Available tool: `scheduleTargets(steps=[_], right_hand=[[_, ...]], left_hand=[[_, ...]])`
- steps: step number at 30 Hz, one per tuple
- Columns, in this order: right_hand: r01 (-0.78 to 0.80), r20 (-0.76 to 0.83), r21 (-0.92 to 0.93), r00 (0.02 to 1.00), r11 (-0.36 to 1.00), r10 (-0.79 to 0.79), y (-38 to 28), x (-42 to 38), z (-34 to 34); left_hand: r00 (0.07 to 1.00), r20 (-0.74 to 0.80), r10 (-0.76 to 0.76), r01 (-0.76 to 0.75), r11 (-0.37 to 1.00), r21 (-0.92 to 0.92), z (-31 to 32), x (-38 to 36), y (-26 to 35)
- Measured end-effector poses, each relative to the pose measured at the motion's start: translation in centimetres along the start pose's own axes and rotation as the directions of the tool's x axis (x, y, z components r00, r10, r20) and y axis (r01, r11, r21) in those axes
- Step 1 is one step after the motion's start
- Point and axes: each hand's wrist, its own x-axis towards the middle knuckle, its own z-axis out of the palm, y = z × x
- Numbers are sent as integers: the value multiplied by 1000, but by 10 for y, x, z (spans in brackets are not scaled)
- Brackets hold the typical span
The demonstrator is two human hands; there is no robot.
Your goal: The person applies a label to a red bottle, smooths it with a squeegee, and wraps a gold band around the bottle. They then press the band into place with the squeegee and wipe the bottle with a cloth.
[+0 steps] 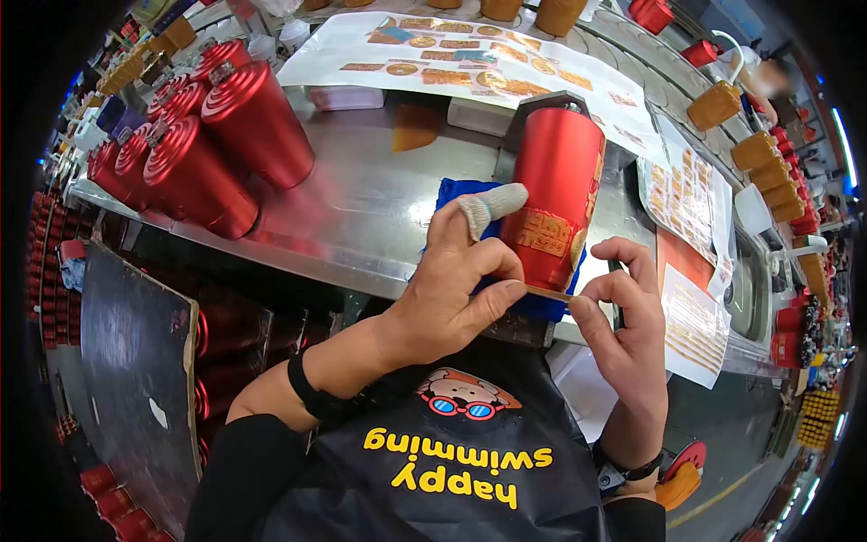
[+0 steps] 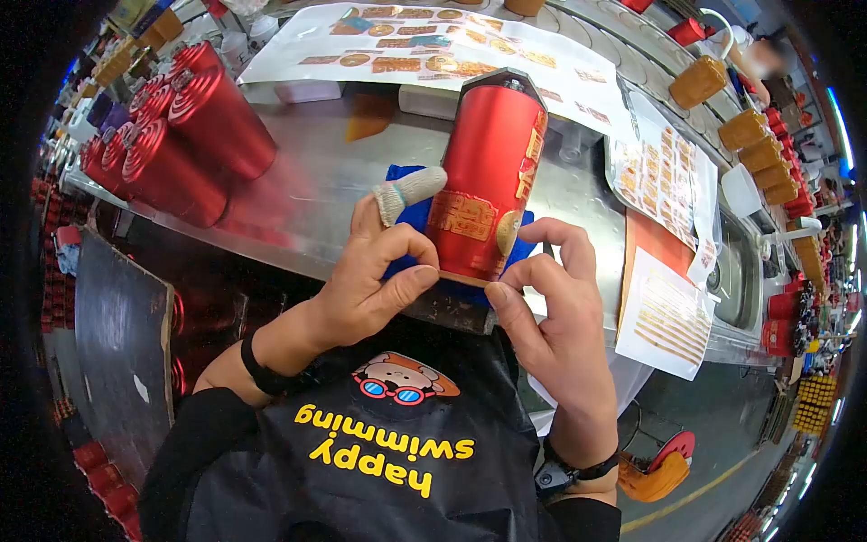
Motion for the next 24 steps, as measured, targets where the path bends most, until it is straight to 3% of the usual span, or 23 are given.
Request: scheduleTargets(steps=[8, 24], right_hand=[[-79, -2, 34, 997, 996, 79, 9, 0, 12], [-91, 2, 40, 996, 995, 91, 8, -2, 8]], left_hand=[[985, -109, -134, 134, 991, -6, 7, -9, -6], [976, -105, -192, 185, 980, -80, 13, -9, -11]])
